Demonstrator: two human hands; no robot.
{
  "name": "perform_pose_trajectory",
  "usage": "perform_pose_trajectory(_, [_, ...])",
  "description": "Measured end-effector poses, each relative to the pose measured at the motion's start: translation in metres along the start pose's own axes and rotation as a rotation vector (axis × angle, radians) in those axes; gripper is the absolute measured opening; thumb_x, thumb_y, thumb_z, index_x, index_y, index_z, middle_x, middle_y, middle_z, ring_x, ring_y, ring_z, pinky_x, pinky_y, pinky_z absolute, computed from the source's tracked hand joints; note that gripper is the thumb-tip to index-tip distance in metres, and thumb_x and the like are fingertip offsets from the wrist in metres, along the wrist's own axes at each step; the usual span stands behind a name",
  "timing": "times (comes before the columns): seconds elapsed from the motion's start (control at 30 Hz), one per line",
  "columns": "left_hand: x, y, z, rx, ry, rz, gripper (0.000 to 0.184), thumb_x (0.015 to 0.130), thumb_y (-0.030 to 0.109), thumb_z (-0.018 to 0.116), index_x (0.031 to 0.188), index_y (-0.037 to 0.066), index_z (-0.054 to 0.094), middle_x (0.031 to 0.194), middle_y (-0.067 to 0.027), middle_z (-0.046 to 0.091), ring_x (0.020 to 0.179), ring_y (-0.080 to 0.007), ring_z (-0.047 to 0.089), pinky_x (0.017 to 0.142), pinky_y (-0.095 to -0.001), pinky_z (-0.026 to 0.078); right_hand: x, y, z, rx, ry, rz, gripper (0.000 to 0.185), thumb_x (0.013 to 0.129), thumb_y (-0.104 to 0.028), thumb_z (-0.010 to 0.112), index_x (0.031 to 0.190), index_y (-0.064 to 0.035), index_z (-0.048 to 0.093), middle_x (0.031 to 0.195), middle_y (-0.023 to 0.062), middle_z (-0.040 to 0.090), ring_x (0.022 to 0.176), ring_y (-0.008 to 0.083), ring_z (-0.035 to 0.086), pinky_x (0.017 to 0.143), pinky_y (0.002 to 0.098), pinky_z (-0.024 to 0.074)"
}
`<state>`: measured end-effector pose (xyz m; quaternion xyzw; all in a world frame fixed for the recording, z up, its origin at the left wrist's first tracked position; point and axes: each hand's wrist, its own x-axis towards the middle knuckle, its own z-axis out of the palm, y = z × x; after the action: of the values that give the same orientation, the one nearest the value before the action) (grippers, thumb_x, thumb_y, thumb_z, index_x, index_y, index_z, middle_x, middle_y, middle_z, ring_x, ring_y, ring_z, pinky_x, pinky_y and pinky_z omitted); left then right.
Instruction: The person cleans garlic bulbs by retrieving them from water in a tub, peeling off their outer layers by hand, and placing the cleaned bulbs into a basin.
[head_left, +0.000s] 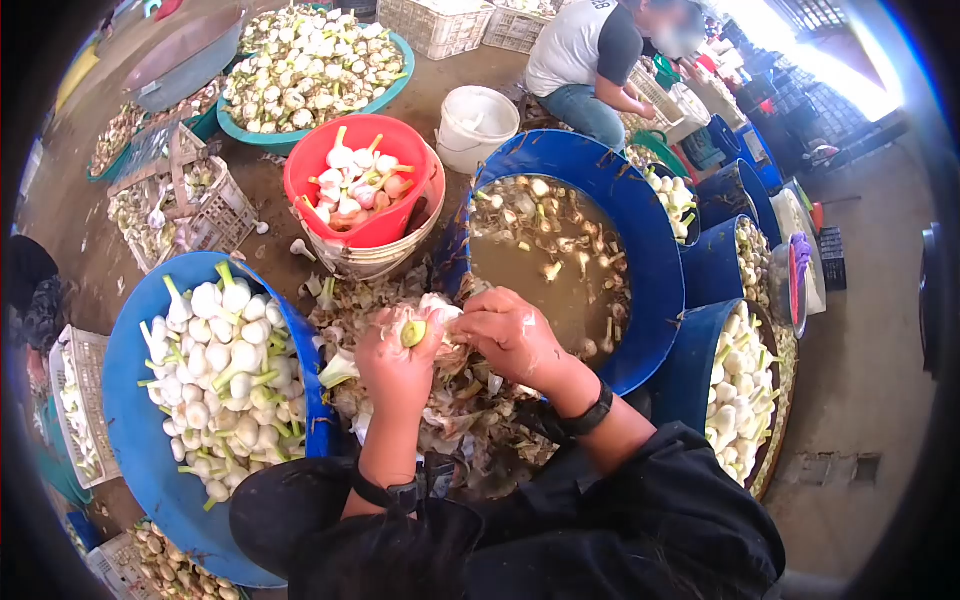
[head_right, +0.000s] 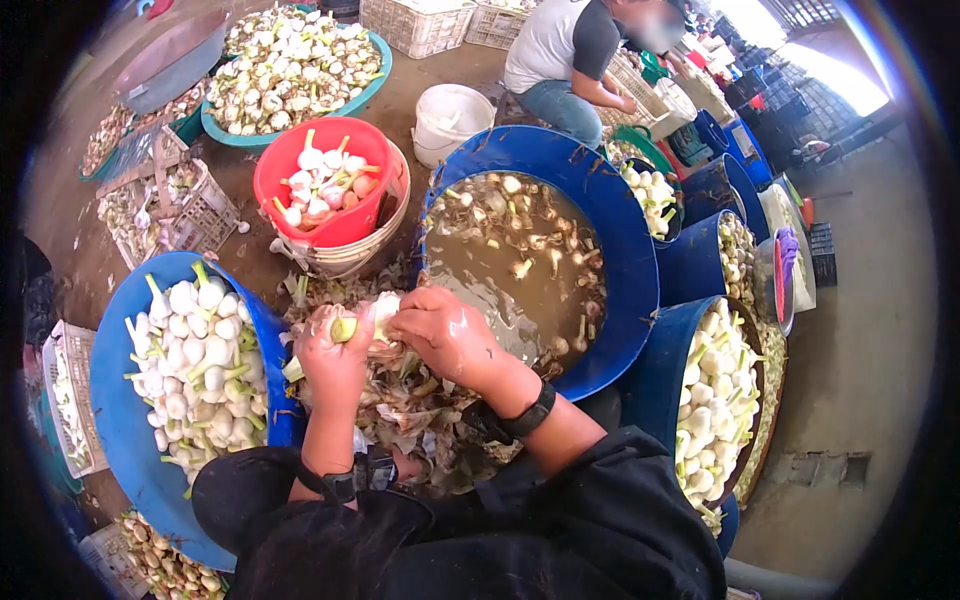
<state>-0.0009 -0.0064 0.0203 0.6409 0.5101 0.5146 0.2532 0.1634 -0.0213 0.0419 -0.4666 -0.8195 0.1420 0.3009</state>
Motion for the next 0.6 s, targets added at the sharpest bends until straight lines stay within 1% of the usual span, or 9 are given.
perform_pose_trajectory(0.1, [-0.007,-0.01,0.008,-0.122,0.011,-0.213,0.017,0.073,0.015,0.07,0.077,0.001,0.06,0.068,-0.0109,0.058,0.058,-0.0241,0.056,0.054,-0.0343,0.043,-0.007,-0.008,0.005,-0.122,-0.057,0.002,0.025,0.068,-0.005,0.058,0.093,-0.0049,0.057,0.084,0.0105,0.052,0.078,0.0292,0.052,0.066,0.0359,0.0456])
perform_pose_trajectory(0.2, [0.009,-0.009,0.003,-0.3,0.309,-0.604,0.029,0.076,0.022,0.07,0.077,-0.005,0.057,0.064,-0.004,0.055,0.056,-0.0115,0.051,0.052,-0.0288,0.043,-0.036,-0.018,0.016,-0.129,-0.139,-0.087,0.018,0.068,-0.005,0.055,0.086,-0.004,0.054,0.082,0.0102,0.051,0.075,0.0282,0.052,0.065,0.0359,0.0456])
perform_pose_trajectory(0.27, [0.013,-0.013,-0.006,-0.437,0.32,-0.758,0.028,0.076,0.022,0.069,0.076,-0.003,0.057,0.065,-0.0037,0.055,0.055,-0.0115,0.051,0.05,-0.0281,0.042,-0.07,-0.018,0.036,-0.121,-0.205,-0.128,0.017,0.068,-0.006,0.055,0.085,-0.0029,0.054,0.082,0.0105,0.053,0.073,0.0284,0.053,0.065,0.0357,0.0462])
perform_pose_trajectory(0.33, [0.02,-0.018,-0.009,-0.732,0.39,-0.971,0.023,0.078,0.022,0.067,0.072,0.004,0.054,0.066,-0.0034,0.053,0.052,-0.0099,0.05,0.045,-0.0263,0.04,-0.093,-0.018,0.052,-0.371,-0.718,0.113,0.02,0.075,-0.015,0.055,0.092,-0.0035,0.056,0.09,0.0125,0.055,0.078,0.0296,0.056,0.068,0.037,0.0472])
perform_pose_trajectory(0.37, [0.022,-0.012,-0.01,-0.842,0.454,-0.973,0.022,0.079,0.022,0.065,0.075,0.005,0.052,0.067,-0.0033,0.053,0.052,-0.0103,0.05,0.046,-0.026,0.041,-0.094,-0.018,0.053,-0.37,-0.715,0.113,0.02,0.075,-0.015,0.055,0.092,-0.0035,0.056,0.09,0.0125,0.055,0.078,0.0296,0.056,0.068,0.037,0.0472])
perform_pose_trajectory(0.43, [0.021,-0.018,-0.012,-0.914,0.422,-1.019,0.023,0.08,0.023,0.064,0.082,0.006,0.049,0.069,-0.0038,0.053,0.053,-0.0113,0.052,0.047,-0.0265,0.043,-0.09,-0.022,0.049,-0.156,-0.634,0.545,0.024,0.083,-0.027,0.052,0.093,-0.005,0.051,0.089,0.0146,0.055,0.076,0.0301,0.059,0.065,0.0407,0.0482])
perform_pose_trajectory(0.47, [0.019,-0.016,-0.012,-0.91,0.421,-1.026,0.023,0.08,0.023,0.064,0.082,0.006,0.049,0.069,-0.0038,0.053,0.053,-0.0113,0.052,0.047,-0.0265,0.043,-0.076,-0.021,0.042,-0.001,-0.439,0.548,0.032,0.085,-0.033,0.054,0.099,-0.0043,0.049,0.095,0.016,0.057,0.071,0.0321,0.06,0.066,0.0412,0.0485])
perform_pose_trajectory(0.53, [0.016,-0.007,-0.011,-0.768,0.305,-0.982,0.024,0.081,0.022,0.064,0.087,0.006,0.047,0.072,-0.0044,0.054,0.054,-0.012,0.053,0.049,-0.0281,0.045,-0.041,-0.033,0.025,0.353,-0.106,0.68,0.038,0.082,-0.025,0.06,0.111,-0.0044,0.048,0.102,0.0166,0.057,0.08,0.033,0.06,0.071,0.0403,0.0486])
perform_pose_trajectory(0.6, [0.012,-0.004,-0.001,-0.722,0.27,-0.898,0.024,0.08,0.022,0.064,0.086,0.006,0.047,0.074,-0.0045,0.053,0.057,-0.0116,0.053,0.05,-0.0273,0.045,-0.007,-0.049,0.024,0.474,0.2,0.512,0.042,0.08,-0.013,0.062,0.119,-0.0048,0.047,0.109,0.0184,0.055,0.093,0.0323,0.057,0.076,0.0382,0.0482])
